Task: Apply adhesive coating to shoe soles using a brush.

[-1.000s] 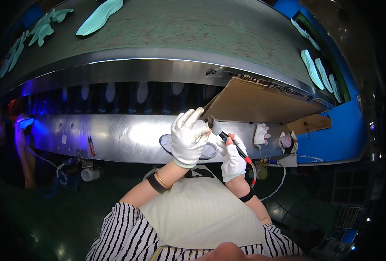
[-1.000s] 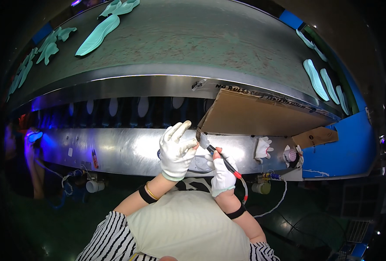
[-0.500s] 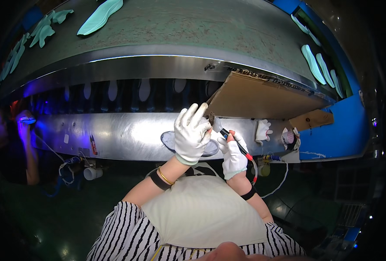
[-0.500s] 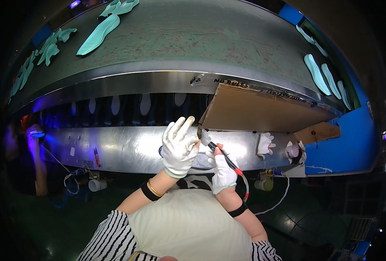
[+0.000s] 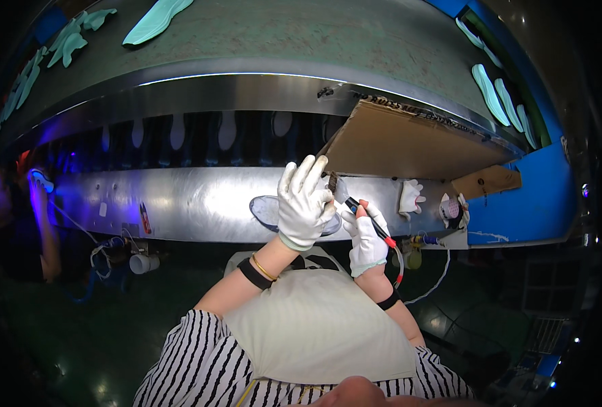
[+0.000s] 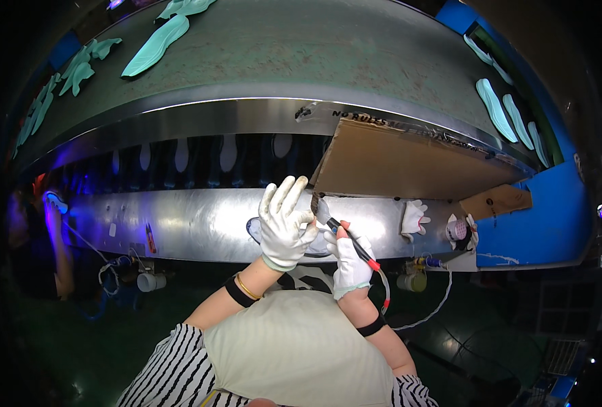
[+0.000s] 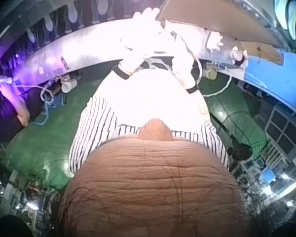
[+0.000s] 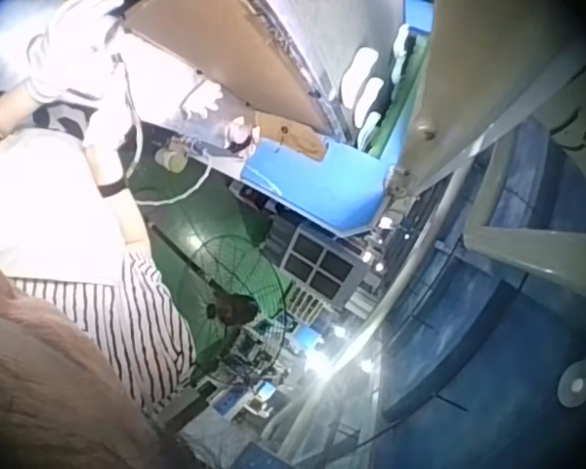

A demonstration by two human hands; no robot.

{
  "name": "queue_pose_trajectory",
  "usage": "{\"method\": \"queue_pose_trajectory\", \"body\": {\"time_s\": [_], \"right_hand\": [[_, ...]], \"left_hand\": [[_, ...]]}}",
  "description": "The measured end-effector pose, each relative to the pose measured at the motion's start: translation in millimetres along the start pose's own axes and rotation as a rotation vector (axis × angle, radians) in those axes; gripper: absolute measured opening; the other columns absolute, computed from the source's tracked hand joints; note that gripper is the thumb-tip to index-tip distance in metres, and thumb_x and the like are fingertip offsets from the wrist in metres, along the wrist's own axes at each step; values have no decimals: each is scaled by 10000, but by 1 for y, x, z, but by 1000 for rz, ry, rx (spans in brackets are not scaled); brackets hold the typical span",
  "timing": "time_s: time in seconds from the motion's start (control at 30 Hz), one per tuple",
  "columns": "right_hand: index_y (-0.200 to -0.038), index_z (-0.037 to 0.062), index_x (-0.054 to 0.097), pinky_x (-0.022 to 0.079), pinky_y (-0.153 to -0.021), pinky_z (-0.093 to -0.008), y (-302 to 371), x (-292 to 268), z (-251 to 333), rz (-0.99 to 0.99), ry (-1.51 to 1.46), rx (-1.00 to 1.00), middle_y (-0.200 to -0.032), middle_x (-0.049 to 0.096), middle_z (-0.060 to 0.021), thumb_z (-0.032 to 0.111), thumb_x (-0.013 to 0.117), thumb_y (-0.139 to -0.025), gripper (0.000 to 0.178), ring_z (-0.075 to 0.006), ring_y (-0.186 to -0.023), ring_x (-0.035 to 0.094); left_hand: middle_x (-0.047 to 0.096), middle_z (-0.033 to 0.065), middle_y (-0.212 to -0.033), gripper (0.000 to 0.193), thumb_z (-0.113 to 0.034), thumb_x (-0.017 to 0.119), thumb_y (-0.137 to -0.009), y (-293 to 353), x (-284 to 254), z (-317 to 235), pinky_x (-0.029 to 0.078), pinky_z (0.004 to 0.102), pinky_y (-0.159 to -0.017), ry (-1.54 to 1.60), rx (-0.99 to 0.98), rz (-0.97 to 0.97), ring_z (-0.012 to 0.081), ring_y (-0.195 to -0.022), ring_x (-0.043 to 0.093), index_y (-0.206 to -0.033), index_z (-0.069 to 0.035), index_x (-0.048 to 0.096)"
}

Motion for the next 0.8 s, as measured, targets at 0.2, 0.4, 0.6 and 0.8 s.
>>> {"method": "queue_pose_trajectory", "body": {"time_s": [0.2, 0.4, 0.6, 0.8], "right_hand": [[-1118, -28, 539, 492, -671, -206, 1, -9, 0, 20, 11, -34, -990, 602, -86, 98, 562, -896, 257, -117, -786, 613], [-1114, -28, 545, 492, -663, -200, 3, -15, 2, 12, 32, -52, -989, 608, -87, 85, 567, -889, 253, -116, -790, 623], [-1109, -31, 551, 491, -660, -197, 2, -17, 1, 15, 34, -31, -982, 610, -80, 81, 573, -885, 251, -109, -788, 620], [-1112, -34, 549, 493, -663, -199, 0, -19, -2, 28, 37, -52, -989, 608, -82, 73, 573, -883, 253, -107, -785, 619]], "left_hand": [[493, 167, -1285, 154, -240, 631, -676, 2, 2, -6, 264, 480, -1019, 3, 17, 1, 311, -1214, 423, -719, -105, 569], [507, 177, -1269, 148, -225, 639, -670, 2, 3, -13, 244, 480, -1036, 3, 33, 7, 315, -1220, 429, -711, -106, 563], [519, 188, -1255, 146, -185, 665, -648, 2, 4, -14, 221, 475, -1054, 1, 29, 30, 325, -1223, 436, -725, -121, 559], [510, 175, -1269, 129, -220, 622, -674, 2, 5, -11, 221, 487, -1048, -38, 50, 4, 316, -1231, 428, -691, -122, 540]]}}
Point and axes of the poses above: each hand's wrist, its own y-axis away from the middle knuckle, its own x-axis out of the palm, z = x × y, the point moved 3 cm from there along -y, towards the middle knuckle
